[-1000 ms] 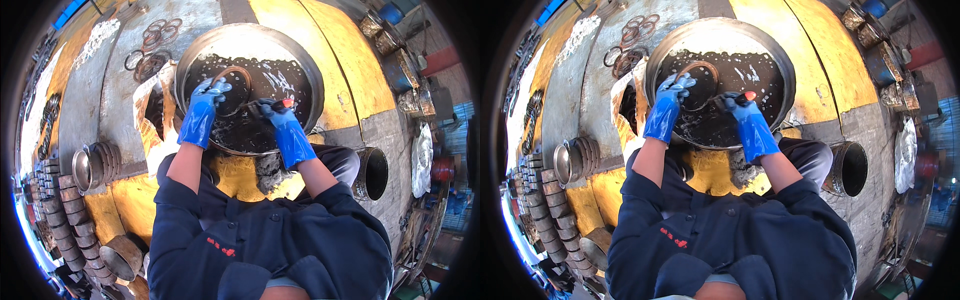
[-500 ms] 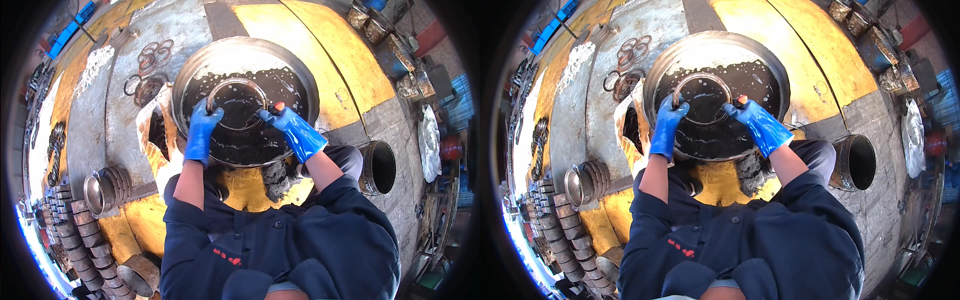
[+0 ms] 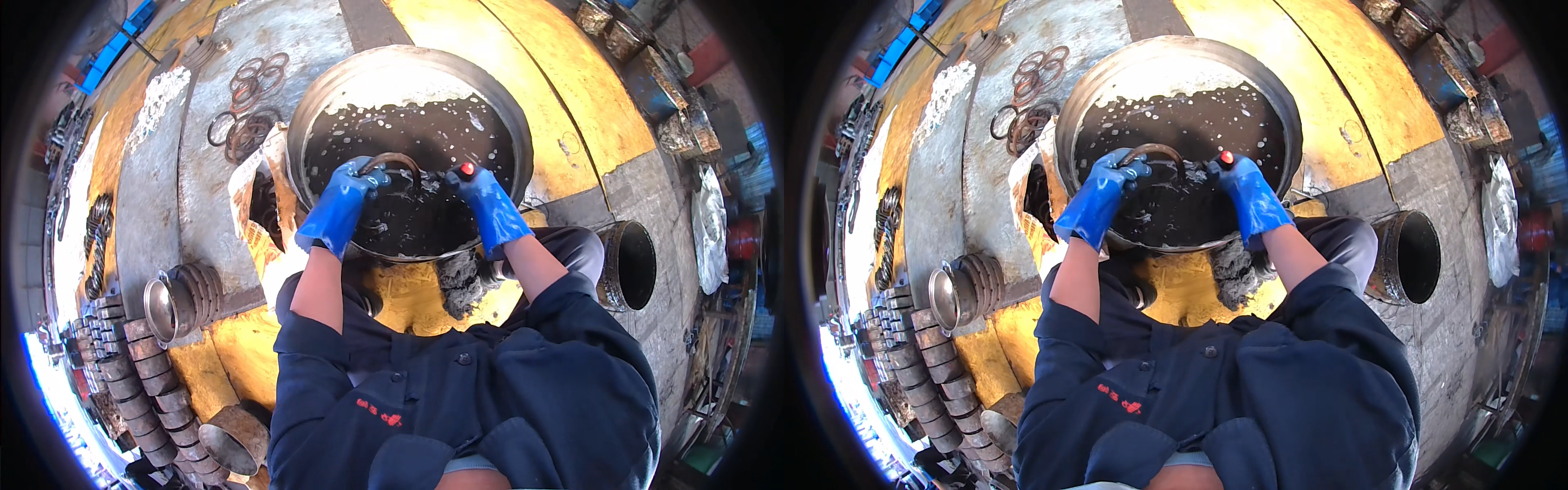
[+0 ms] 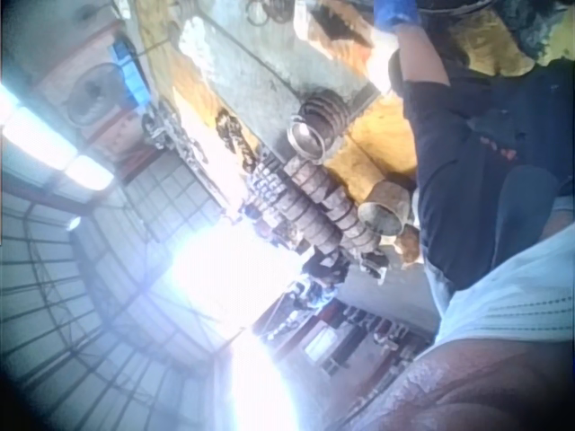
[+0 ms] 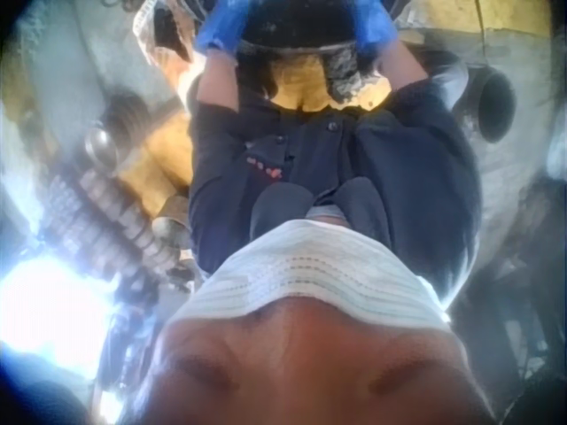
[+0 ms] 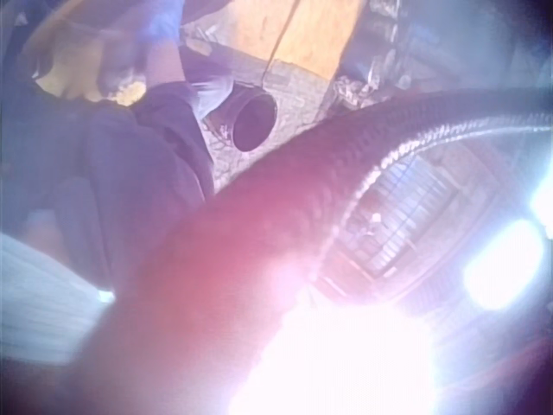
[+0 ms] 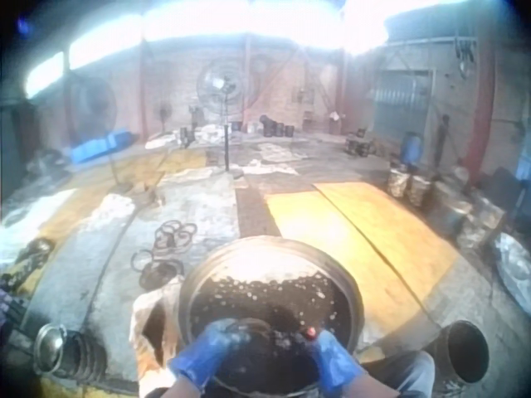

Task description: The person cleans metal rings using a brush while they are submerged in a large basin of dark liquid.

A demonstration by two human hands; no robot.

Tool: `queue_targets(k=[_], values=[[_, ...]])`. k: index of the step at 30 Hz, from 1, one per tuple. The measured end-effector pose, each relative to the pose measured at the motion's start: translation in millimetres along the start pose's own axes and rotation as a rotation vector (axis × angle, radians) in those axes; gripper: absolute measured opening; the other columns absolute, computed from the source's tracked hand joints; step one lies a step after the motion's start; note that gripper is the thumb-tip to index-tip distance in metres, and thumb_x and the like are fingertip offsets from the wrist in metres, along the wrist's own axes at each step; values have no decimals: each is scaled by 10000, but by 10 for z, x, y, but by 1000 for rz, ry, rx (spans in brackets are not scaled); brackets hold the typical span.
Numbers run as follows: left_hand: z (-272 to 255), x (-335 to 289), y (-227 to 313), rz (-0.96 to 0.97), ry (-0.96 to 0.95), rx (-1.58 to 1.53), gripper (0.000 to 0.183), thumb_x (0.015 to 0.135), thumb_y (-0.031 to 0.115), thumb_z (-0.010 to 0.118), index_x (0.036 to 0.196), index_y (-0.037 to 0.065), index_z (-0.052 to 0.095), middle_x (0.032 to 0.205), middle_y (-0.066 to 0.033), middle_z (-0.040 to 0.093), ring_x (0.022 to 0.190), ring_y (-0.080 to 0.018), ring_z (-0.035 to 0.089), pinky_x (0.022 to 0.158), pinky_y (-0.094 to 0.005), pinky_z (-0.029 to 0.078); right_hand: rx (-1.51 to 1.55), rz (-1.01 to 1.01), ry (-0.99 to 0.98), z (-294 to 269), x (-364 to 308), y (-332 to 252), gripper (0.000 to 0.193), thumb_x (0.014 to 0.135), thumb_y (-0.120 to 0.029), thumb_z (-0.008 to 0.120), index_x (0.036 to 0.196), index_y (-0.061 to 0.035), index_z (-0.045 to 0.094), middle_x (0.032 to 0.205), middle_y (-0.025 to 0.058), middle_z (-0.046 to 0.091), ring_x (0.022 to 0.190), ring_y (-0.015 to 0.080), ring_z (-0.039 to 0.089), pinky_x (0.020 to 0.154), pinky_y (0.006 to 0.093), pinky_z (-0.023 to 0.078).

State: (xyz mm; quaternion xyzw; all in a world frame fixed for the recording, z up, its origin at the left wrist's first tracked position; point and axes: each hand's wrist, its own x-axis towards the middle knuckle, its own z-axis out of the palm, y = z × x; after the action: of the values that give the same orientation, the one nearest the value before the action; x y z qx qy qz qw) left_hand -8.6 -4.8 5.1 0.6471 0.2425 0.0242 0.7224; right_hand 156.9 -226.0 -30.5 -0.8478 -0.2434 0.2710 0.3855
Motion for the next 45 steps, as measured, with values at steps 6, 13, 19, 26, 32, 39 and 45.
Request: queue_targets(k=[6, 13, 19, 26, 32, 39, 45], values=[[-77, -27, -21, -82, 159, -107, 223, 820, 153, 706, 1038, 110, 698, 835, 28, 690, 617, -42, 470, 551, -174, 337, 445, -459, 85, 196, -351, -769, 186, 940, -82, 599, 1100, -54, 690, 967, 56, 713, 797, 106, 628, 729, 239, 519], [-56, 34, 30, -143, 232, -249, 207, 846, 86, 683, 1053, 84, 678, 833, -15, 707, 530, -44, 456, 474, -181, 347, -60, -669, 265, 240, -193, -1017, 201, 863, -228, 661, 1055, -194, 711, 1055, 56, 707, 985, 243, 671, 880, 326, 539], [-143, 73, -1, -88, 208, -325, 183, 848, 48, 671, 1030, 67, 664, 861, -65, 721, 500, -42, 446, 444, -170, 334, 251, -298, 160, 236, -68, -649, 215, 873, -41, 627, 1071, -81, 703, 1005, 75, 721, 878, 145, 670, 792, 273, 543], [-115, 102, -39, -82, 247, -255, 213, 841, 43, 672, 1052, 59, 657, 890, -84, 729, 515, -45, 466, 448, -180, 335, -131, -951, 215, 211, -201, -1185, 220, 864, -215, 665, 1079, -188, 702, 1049, 54, 705, 959, 256, 672, 854, 350, 548], [-75, 132, 2, -39, 194, -297, 241, 848, 47, 660, 1089, 43, 655, 850, -65, 720, 540, -42, 495, 456, -174, 344, -227, -622, 301, 36, -42, -735, 194, 866, -212, 657, 1053, -221, 711, 1050, 33, 706, 976, 241, 670, 860, 336, 551], [-159, 100, 1, -98, 251, -319, 314, 800, 18, 729, 1106, 46, 666, 804, -34, 709, 458, -33, 421, 417, -174, 307, -148, -969, 230, 187, -92, -1181, 183, 845, -194, 677, 1024, -220, 703, 1065, 6, 707, 939, 221, 685, 824, 340, 564], [-64, 119, 108, -67, 242, -314, 288, 828, 70, 707, 1113, 58, 665, 840, -59, 725, 450, -31, 404, 417, -173, 297, 274, -298, 86, 148, 329, -418, 204, 892, -217, 648, 1041, -89, 703, 951, 73, 725, 882, 161, 682, 816, 288, 538]])
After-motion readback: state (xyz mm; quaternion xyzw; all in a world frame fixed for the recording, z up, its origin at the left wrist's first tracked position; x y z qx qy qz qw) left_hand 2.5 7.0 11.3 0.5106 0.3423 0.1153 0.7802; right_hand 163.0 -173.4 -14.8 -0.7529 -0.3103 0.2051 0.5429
